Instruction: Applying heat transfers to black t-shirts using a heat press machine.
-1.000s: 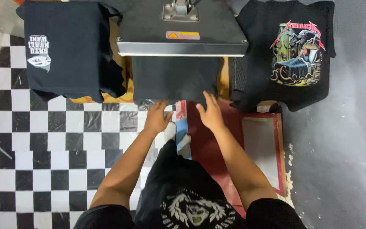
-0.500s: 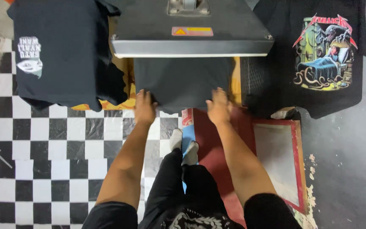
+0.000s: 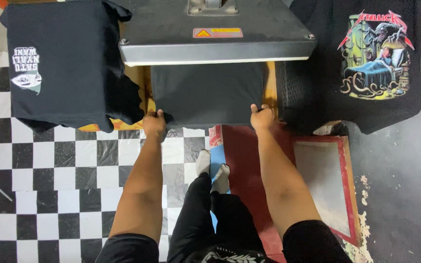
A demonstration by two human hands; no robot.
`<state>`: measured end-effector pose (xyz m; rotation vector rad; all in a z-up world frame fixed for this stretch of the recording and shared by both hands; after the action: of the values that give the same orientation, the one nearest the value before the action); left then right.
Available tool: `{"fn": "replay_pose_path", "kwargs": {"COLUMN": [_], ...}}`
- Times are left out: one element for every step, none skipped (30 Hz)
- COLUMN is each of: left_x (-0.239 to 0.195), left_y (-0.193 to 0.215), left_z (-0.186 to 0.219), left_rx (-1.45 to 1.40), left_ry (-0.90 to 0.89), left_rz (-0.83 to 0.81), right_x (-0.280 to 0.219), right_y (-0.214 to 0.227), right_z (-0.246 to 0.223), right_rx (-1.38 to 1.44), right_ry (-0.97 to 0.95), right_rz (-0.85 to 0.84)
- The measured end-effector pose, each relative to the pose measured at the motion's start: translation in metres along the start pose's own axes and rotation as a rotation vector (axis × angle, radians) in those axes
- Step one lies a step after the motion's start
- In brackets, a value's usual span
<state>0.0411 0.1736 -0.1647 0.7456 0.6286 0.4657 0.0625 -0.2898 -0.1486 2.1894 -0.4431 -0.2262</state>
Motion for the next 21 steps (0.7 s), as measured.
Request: {"fn": "replay_pose_path", "kwargs": {"left_x": [0.001, 0.002, 0.004, 0.000, -0.006, -0.013, -0.010, -0.007, -0.002, -0.012, -0.027, -0.042, -0.051, -0.060, -0.064, -0.067, -0.072, -0.078, -0.084, -0.089, -0.090], "left_y": [0.002, 0.002, 0.002, 0.006, 0.006, 0.006, 0.000, -0.005, -0.010, -0.005, 0.000, 0.003, 0.004, 0.005, 0.005, 0.004, 0.004, 0.003, 0.005, 0.014, 0.020], "left_z": [-0.002, -0.006, -0.008, -0.003, -0.006, -0.009, -0.029, -0.042, -0.051, -0.052, -0.060, -0.069, -0.080, -0.090, -0.094, -0.099, -0.108, -0.117, -0.108, -0.097, -0.082], "left_rx": [0.003, -0.047, -0.102, -0.103, -0.207, -0.310, -0.313, -0.158, -0.006, -0.012, -0.071, -0.130, -0.128, -0.028, 0.067, 0.064, 0.049, 0.035, 0.042, 0.026, 0.005], "left_ry": [0.004, 0.038, 0.071, 0.073, 0.188, 0.304, 0.306, 0.173, 0.036, 0.035, 0.098, 0.163, 0.167, 0.148, 0.121, 0.117, 0.151, 0.184, 0.188, 0.156, 0.117], "left_rz": [-0.002, -0.046, -0.089, -0.090, -0.154, -0.217, -0.217, -0.191, -0.162, -0.160, -0.193, -0.225, -0.229, -0.230, -0.225, -0.224, -0.211, -0.198, -0.203, -0.097, 0.012], "right_x": [0.000, -0.002, -0.001, -0.004, -0.010, -0.017, -0.026, -0.034, -0.039, -0.043, -0.055, -0.066, -0.081, -0.096, -0.104, -0.107, -0.111, -0.116, -0.124, -0.130, -0.130], "right_y": [0.001, -0.001, -0.003, 0.002, 0.006, 0.010, 0.011, 0.012, 0.013, 0.014, 0.016, 0.017, 0.022, 0.026, 0.028, 0.021, 0.018, 0.014, 0.032, 0.052, 0.070], "right_z": [0.002, 0.009, 0.014, 0.009, 0.007, 0.005, 0.008, 0.012, 0.014, 0.017, 0.024, 0.031, 0.036, 0.040, 0.041, 0.051, 0.061, 0.071, 0.040, 0.007, -0.028], "right_rx": [-0.002, 0.117, 0.236, 0.233, 0.252, 0.271, 0.269, 0.265, 0.262, 0.262, 0.294, 0.326, 0.322, 0.324, 0.332, 0.334, 0.205, 0.076, 0.074, -0.061, -0.193], "right_ry": [-0.003, -0.097, -0.188, -0.188, -0.219, -0.251, -0.249, -0.253, -0.254, -0.248, -0.249, -0.250, -0.255, -0.255, -0.249, -0.245, -0.195, -0.144, -0.152, -0.097, -0.035], "right_rz": [-0.004, -0.045, -0.082, -0.083, -0.121, -0.159, -0.159, -0.176, -0.190, -0.188, -0.204, -0.219, -0.221, -0.238, -0.249, -0.245, -0.226, -0.206, -0.210, -0.188, -0.161]}}
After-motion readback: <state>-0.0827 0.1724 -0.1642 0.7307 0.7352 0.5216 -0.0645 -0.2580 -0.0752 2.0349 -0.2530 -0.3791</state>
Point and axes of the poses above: each hand's wrist, its own x-axis towards the middle knuckle, its own y-axis out of the back of the hand, z = x × y, the point moved 6 cm from there along x, towards the middle knuckle, and after that the axes turned 9 degrees about y, right-handed, at the moved point
